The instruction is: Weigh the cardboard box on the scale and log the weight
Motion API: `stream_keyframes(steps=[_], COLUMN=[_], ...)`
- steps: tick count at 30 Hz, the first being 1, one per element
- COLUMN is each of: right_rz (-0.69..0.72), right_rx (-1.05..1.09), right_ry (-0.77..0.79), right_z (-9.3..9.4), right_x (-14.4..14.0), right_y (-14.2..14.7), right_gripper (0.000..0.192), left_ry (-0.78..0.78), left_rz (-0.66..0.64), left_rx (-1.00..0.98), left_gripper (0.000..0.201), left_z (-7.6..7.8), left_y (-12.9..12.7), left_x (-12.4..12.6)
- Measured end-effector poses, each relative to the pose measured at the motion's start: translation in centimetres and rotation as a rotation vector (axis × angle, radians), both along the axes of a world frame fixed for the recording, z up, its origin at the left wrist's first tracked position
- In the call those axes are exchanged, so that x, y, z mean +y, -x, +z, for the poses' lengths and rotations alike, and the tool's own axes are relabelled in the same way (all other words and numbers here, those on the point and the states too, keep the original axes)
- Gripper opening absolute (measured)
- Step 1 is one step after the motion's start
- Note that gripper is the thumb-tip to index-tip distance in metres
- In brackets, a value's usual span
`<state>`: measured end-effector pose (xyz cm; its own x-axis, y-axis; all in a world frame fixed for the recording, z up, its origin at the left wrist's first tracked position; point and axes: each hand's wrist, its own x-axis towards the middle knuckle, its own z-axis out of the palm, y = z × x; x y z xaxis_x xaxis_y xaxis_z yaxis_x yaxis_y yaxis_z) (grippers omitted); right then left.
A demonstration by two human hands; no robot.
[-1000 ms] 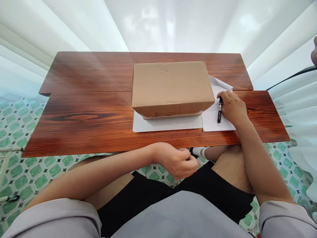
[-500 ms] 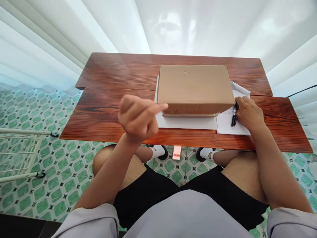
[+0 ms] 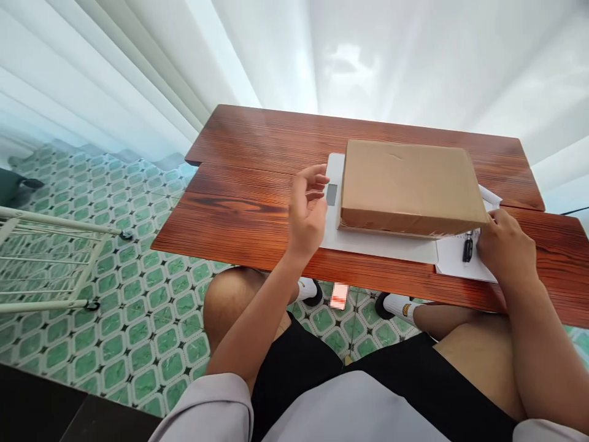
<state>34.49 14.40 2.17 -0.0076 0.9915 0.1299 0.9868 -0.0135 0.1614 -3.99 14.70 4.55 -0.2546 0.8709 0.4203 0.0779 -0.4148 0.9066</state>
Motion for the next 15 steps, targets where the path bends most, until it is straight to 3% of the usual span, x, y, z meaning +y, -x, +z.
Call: stream_keyframes(steps=[3, 6, 11, 15], right_rz=[0.007, 0.043, 0.044, 0.001], right_rx=[0.156, 0.553, 1.16, 1.456], right_ry=[-0.277, -0.464, -0.406, -0.326], right_z=[0.1, 1.0, 3.2, 3.5], right_x=[-0.5, -1.1, -2.6, -2.9], right_y=[0.7, 2.0, 5.6, 8.7], right_gripper=[0.034, 0.035, 0.049, 0.066], left_ry=[0.064, 0.097, 0.163, 0.24], left_rz=[-0.064, -0.116, -0.187, -0.231], left_rx=[-0.004, -0.009, 0.027, 0.042], left_gripper=[0.045, 0.044, 0.051, 0.059], left_z=[-0.2, -0.3, -0.2, 0.1], left_y=[-0.5, -1.0, -1.5, -1.9], left_x=[-0.3, -0.5, -1.0, -1.2])
